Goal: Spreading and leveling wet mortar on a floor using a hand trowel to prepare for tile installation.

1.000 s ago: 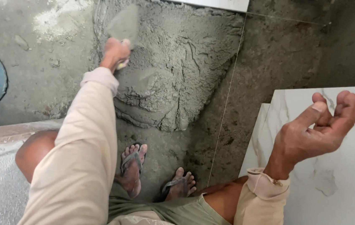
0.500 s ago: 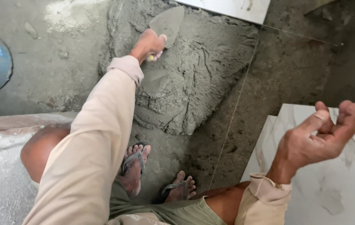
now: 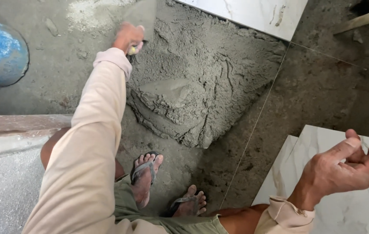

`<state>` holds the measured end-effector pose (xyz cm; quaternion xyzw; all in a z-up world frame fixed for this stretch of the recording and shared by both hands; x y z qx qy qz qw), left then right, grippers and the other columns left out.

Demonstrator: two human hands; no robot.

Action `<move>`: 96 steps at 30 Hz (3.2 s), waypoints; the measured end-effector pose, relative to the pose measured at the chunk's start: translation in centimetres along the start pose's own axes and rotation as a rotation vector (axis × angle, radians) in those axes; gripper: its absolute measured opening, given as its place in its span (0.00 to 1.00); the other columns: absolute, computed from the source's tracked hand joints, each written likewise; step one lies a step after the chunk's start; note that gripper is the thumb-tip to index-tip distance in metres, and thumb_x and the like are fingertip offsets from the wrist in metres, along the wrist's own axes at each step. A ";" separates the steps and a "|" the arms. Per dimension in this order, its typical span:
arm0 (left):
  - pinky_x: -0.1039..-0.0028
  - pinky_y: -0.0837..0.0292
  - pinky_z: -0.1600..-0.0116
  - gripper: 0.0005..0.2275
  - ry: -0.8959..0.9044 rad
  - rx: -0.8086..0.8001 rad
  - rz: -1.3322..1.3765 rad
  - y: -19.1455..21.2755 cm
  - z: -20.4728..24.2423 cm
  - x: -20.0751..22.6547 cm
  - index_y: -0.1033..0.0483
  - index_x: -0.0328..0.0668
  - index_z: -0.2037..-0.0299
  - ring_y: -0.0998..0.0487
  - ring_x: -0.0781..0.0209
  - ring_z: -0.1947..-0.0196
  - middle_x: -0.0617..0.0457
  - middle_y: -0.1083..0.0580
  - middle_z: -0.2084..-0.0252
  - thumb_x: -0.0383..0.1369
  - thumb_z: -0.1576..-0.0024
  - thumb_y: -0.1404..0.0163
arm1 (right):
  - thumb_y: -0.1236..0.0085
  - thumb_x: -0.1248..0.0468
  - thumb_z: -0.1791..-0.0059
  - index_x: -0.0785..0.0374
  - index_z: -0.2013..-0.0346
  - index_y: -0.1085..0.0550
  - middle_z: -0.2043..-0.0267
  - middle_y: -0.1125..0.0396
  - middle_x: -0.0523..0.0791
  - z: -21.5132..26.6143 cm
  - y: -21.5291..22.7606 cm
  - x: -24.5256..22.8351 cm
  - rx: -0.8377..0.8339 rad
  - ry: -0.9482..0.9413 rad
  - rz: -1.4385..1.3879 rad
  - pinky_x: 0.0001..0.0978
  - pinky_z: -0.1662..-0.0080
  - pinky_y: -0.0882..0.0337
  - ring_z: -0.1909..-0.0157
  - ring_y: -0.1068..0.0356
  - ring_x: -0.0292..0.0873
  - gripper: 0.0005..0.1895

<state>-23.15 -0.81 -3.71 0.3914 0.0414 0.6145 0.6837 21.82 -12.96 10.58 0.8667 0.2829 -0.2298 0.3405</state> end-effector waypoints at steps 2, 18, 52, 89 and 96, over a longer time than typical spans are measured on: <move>0.88 0.38 0.84 0.04 0.015 0.134 -0.109 0.9 -0.9 -0.7 0.37 0.39 0.65 0.32 0.71 0.83 0.56 0.34 0.78 0.31 0.46 0.60 | 0.66 0.78 0.49 0.77 0.50 0.45 0.52 0.48 0.59 0.2 0.0 0.5 0.025 -0.020 -0.024 0.45 0.54 0.31 0.63 0.41 0.53 0.13; 0.74 0.32 0.74 0.08 -0.384 0.352 -0.660 2.7 -2.6 -5.2 0.32 0.31 0.67 0.32 0.58 0.77 0.45 0.33 0.74 0.32 0.46 0.55 | 0.66 0.79 0.51 0.86 0.56 0.41 0.56 0.41 0.64 0.2 -2.5 -0.1 -0.029 -0.068 0.006 0.32 0.67 0.43 0.65 0.36 0.51 0.11; 0.79 0.44 0.87 0.11 -0.677 -0.031 -0.711 -8.5 4.5 -5.5 0.36 0.34 0.62 0.42 0.66 0.88 0.53 0.38 0.80 0.36 0.43 0.62 | 0.63 0.80 0.52 0.68 0.49 0.43 0.50 0.43 0.53 0.5 -6.0 1.8 -0.026 -0.155 -0.187 0.32 0.55 0.28 0.58 0.33 0.50 0.17; 0.75 0.49 0.89 0.09 -0.204 -0.331 0.064 -3.1 19.3 -9.9 0.43 0.40 0.81 0.42 0.65 0.90 0.52 0.41 0.86 0.31 0.50 0.64 | 0.61 0.75 0.48 0.61 0.47 0.43 0.46 0.44 0.46 2.8 4.0 -9.1 0.035 -0.217 -0.303 0.30 0.47 0.31 0.52 0.32 0.47 0.16; 0.76 0.49 0.89 0.13 -0.190 -0.297 -0.072 -5.9 17.5 -13.7 0.41 0.39 0.83 0.42 0.64 0.92 0.51 0.39 0.88 0.34 0.48 0.63 | 0.66 0.77 0.46 0.69 0.45 0.46 0.43 0.49 0.51 6.0 15.5 -14.2 0.255 -0.153 -0.102 0.44 0.44 0.28 0.38 0.46 0.47 0.15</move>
Point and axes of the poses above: each hand's wrist, its own z-axis away from the middle knuckle, its own y-axis out of the back of the hand, x = y × z, the point moved 3 cm from there along -z, towards the middle knuckle
